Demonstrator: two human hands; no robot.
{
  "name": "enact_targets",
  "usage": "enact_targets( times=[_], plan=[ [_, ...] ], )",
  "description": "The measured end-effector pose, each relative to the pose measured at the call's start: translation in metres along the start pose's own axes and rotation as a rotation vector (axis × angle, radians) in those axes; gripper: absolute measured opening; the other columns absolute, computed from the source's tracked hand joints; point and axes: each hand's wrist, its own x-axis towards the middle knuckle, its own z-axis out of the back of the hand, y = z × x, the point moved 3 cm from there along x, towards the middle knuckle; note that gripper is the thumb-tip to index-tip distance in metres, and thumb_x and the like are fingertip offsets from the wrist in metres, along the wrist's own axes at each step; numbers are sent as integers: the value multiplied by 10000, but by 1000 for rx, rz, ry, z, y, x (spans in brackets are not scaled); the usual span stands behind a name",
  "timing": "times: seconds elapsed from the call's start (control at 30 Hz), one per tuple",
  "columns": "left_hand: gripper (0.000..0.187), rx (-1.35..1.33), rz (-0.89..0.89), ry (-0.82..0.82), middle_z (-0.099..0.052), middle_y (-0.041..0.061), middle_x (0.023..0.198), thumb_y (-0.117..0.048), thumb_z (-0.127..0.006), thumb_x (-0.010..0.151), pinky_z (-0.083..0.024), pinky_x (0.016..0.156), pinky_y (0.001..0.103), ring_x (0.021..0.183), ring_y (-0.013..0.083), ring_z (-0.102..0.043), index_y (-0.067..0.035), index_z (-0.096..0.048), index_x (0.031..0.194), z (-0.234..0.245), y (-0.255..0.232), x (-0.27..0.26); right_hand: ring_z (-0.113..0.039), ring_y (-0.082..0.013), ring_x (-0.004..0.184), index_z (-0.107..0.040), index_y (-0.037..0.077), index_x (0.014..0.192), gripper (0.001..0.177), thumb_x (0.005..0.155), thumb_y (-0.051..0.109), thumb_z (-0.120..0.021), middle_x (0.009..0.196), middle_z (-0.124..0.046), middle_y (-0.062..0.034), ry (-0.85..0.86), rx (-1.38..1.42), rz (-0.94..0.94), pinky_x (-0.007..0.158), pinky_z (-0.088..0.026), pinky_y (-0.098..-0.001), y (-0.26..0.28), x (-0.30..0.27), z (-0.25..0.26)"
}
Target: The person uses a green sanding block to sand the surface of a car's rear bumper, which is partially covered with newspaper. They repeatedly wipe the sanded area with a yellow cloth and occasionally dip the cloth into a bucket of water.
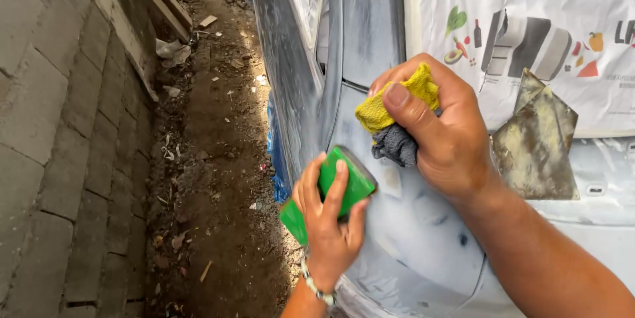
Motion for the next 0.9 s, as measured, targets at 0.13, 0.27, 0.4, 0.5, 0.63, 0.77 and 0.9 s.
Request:
enact_targets(
  times=[0.13, 0.27, 0.4, 0.5, 0.63, 0.77, 0.9],
  plan=[
    [605, 37, 17, -8, -443, 201, 1594, -278, -710, 1001, -310, 1244, 512, 1456, 394, -444, -157, -494, 1554, -2, 2, 33, -598, -93, 944, -591, 28, 1100, 289, 1109, 315, -627, 1052, -659, -61, 13, 47, -2, 921, -511, -267, -4, -5, -3],
    [614, 10, 20, -11, -444, 227, 1565, -264, -700, 957, -306, 1203, 525, 1425, 404, -445, -146, -497, 1525, 1, -6, -9, -599, -107, 965, -595, 32, 1090, 290, 1089, 320, -623, 1078, -654, -56, -13, 91, 5, 890, -514, -269, 0, 1, 0],
    [618, 73, 10, -8, -457, 223, 1549, -281, -727, 955, -302, 1199, 523, 1416, 398, -457, -158, -507, 1518, -2, -4, 13, -593, -93, 965, -610, 21, 1070, 301, 1094, 321, -614, 1052, -660, -56, 19, -24, -15, 923, -504, -262, -5, -6, -4],
    [619, 100, 35, -39, -456, 234, 1549, -277, -726, 958, -309, 1193, 514, 1407, 404, -462, -152, -507, 1523, -1, -9, 3, -589, -94, 961, -600, 25, 1074, 298, 1103, 321, -619, 1056, -656, -52, 7, 31, 1, 918, -506, -266, -3, -3, -3],
    [624, 85, 17, -50, -459, 234, 1526, -288, -727, 942, -319, 1178, 507, 1389, 403, -465, -146, -507, 1509, -4, -7, -13, -604, -96, 1035, -593, 27, 1077, 291, 1090, 315, -625, 1113, -667, -53, 10, 14, 29, 957, -505, -258, -6, 0, -1],
    [622, 98, 96, -50, -465, 222, 1562, -274, -725, 967, -314, 1206, 510, 1420, 399, -464, -138, -506, 1533, -3, -5, 10, -583, -88, 976, -597, 32, 1089, 289, 1088, 319, -628, 1074, -658, -46, 23, 34, -46, 900, -504, -256, -7, -8, -4],
    [624, 102, 44, -60, -457, 234, 1529, -268, -727, 928, -321, 1167, 523, 1390, 410, -463, -121, -516, 1498, 0, -9, -12, -599, -96, 978, -607, 35, 1084, 288, 1082, 323, -623, 1057, -661, -49, 0, 7, 10, 911, -505, -257, -2, 3, -2]
  ],
)
